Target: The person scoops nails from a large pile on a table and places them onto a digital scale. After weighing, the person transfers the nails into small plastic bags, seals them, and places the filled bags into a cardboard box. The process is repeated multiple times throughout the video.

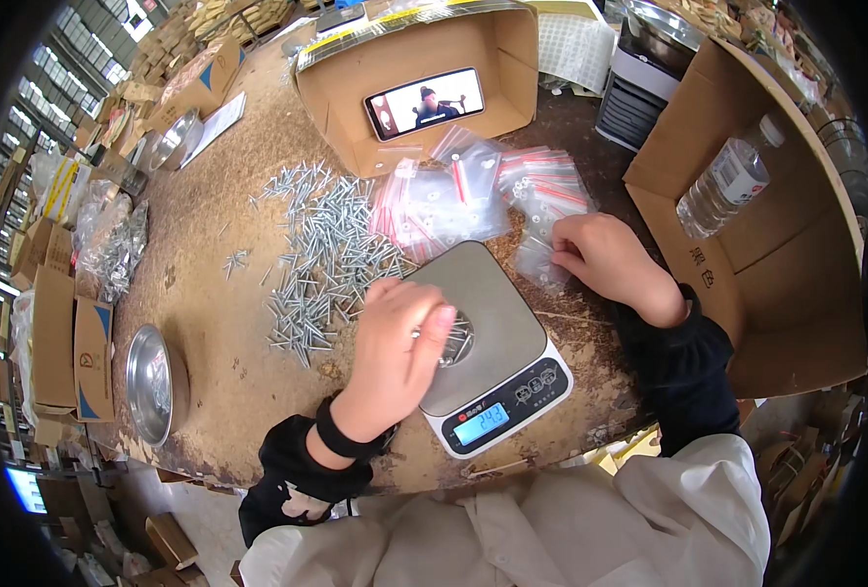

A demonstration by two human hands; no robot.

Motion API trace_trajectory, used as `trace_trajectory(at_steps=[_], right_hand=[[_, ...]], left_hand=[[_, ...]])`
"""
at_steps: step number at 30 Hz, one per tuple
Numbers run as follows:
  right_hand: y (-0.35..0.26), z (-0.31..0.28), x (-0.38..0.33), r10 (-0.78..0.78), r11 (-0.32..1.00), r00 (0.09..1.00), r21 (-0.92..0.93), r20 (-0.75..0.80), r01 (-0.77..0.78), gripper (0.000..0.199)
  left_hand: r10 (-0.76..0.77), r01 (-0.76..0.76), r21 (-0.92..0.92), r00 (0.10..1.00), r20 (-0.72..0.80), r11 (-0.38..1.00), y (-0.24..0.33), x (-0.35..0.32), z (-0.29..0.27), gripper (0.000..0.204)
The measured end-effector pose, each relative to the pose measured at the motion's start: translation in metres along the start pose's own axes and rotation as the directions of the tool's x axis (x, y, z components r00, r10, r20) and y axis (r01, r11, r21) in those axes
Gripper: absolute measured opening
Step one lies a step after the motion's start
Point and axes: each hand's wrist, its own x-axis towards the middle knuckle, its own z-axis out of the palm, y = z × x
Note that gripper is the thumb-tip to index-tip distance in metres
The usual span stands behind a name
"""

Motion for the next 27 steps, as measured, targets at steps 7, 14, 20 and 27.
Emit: trace_trajectory(at_steps=[7,14,20,27], right_hand=[[0.001,-0.003,-0.002,0.009,1.000,1.000,-0.013,0.002,-0.009,0.014],[-0.002,-0.004,0.001,0.037,0.999,0.998,0.000,0.054,-0.037,0.012],[-0.005,-0.006,0.000,0.073,0.997,0.995,-0.007,0.066,-0.073,0.011],[-0.003,-0.004,0.000,0.048,0.999,0.997,0.002,0.056,-0.048,0.012]], left_hand=[[-0.382,0.314,-0.287,0.897,-0.221,0.905,-0.016,-0.016,-0.066,0.035],[-0.367,0.416,0.139,0.886,-0.283,0.898,-0.088,-0.021,-0.085,0.041],[-0.410,0.444,0.326,0.896,-0.171,0.834,-0.095,-0.020,-0.088,0.040],[-0.420,0.443,0.230,0.896,-0.145,0.867,-0.098,-0.020,-0.084,0.035]])
